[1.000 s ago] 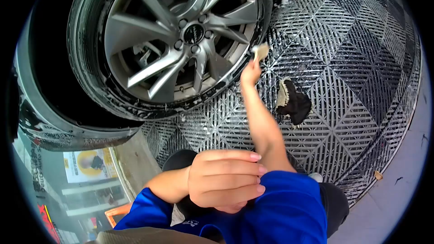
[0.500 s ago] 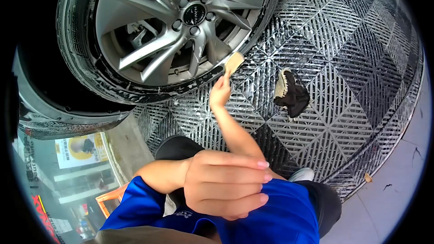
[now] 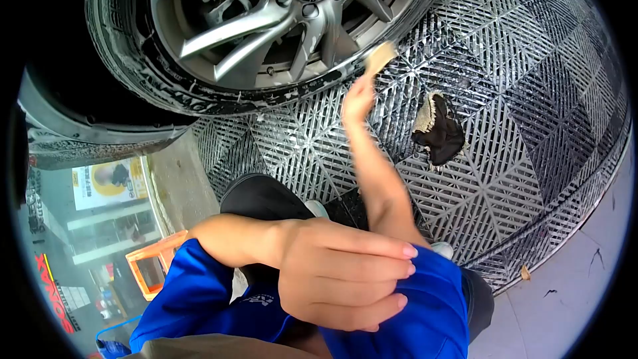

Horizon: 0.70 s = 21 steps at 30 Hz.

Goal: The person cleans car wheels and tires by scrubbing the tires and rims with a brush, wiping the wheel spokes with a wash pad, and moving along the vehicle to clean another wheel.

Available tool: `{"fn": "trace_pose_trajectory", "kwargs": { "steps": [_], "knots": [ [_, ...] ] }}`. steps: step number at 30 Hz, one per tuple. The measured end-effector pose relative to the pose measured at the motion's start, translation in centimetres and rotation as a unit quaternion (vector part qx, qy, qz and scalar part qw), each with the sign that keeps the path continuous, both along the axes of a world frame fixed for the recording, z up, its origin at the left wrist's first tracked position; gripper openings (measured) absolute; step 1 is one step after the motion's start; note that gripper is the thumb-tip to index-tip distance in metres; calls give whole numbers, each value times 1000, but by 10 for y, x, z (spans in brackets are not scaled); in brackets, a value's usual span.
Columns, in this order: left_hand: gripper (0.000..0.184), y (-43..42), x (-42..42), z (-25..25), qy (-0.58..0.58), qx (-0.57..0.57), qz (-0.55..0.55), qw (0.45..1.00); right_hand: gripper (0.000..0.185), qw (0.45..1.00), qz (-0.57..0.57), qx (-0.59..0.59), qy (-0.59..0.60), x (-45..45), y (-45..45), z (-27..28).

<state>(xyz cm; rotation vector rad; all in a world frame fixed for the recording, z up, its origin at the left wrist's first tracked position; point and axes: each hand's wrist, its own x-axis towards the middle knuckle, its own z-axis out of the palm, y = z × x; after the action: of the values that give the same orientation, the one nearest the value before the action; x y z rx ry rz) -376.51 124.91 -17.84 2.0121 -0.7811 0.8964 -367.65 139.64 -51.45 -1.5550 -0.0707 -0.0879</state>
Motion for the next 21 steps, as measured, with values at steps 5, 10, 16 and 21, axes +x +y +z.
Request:
{"fn": "trace_pose_trajectory", "kwargs": {
  "steps": [5, 10, 16, 21],
  "knots": [
    [20, 2, 4, 0, 5, -5, -13, 1000, 49, 966, 183, 101, 154, -182, 0, 54],
    [18, 2, -7, 0, -6, -11, 28, 1000, 43, 996, 77, 19, 35, -51, -3, -10],
    [14, 5, -22, 1, -10, 15, 47, 999, 44, 976, 141, -169, 1, -19, -31, 3],
    [11, -2, -13, 3, 13, -11, -10, 1000, 46, 941, 336, -11, -41, -171, -27, 67]
  ]
}}
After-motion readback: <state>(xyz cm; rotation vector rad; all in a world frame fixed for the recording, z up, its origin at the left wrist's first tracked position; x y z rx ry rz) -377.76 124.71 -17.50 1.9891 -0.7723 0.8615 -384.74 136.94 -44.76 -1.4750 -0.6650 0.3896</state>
